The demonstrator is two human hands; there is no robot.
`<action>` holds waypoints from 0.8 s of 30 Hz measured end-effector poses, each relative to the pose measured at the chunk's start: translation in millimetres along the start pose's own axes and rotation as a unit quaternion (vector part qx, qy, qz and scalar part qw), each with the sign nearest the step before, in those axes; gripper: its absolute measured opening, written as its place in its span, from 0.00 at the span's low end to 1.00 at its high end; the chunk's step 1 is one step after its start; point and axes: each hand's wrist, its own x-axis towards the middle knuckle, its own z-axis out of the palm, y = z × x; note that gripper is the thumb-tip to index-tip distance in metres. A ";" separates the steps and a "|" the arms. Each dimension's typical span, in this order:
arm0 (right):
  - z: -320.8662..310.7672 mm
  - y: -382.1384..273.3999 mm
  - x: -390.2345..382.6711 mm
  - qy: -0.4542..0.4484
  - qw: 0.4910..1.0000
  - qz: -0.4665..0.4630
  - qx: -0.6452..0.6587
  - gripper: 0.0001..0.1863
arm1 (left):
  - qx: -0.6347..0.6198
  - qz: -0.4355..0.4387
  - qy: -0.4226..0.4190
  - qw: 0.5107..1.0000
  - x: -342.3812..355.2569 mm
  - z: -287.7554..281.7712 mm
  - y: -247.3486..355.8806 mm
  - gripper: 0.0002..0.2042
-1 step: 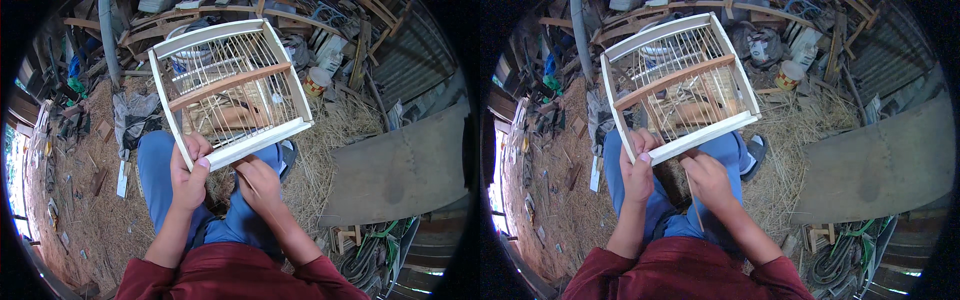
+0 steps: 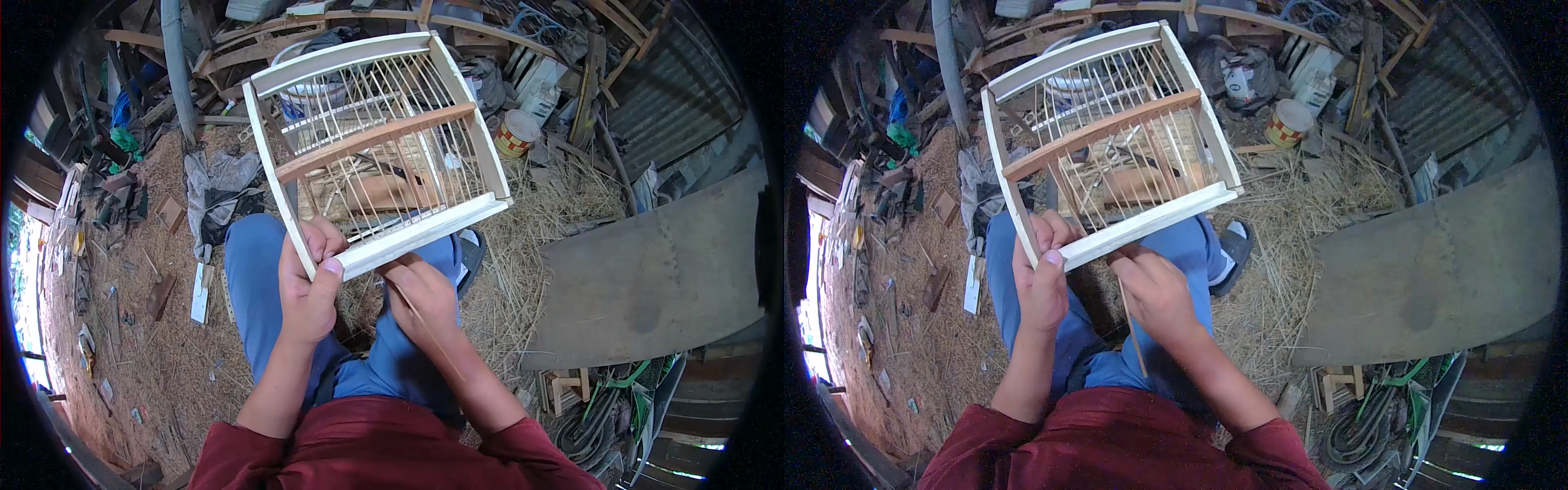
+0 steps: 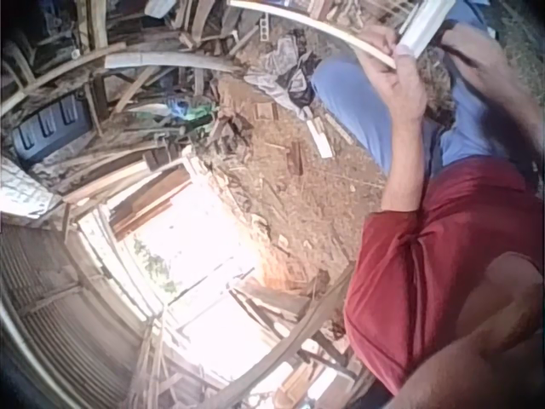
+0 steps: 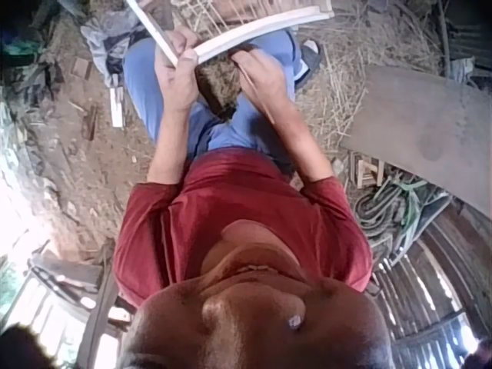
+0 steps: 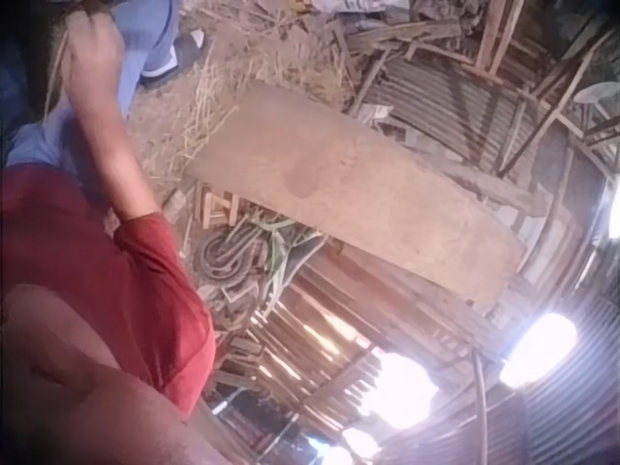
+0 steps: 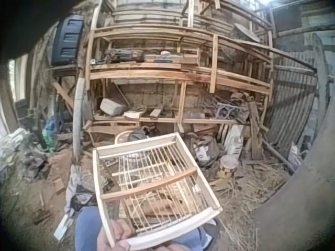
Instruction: The person whittles and scrapes wooden sticks using a knife and then inserts them into a small wooden bird cage frame.
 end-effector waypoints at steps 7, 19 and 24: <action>-3.5 4.1 -0.3 0.043 0.999 0.018 0.018 0.14 | -0.001 0.009 -0.004 1.000 1.6 -0.6 -2.4 0.12; -30.9 21.7 4.1 0.134 0.989 0.069 -0.007 0.10 | 0.022 0.000 0.010 1.000 5.6 1.7 0.1 0.14; -32.8 22.9 3.2 0.115 0.989 0.090 -0.018 0.10 | 0.019 0.001 0.003 1.000 4.9 2.1 -2.2 0.13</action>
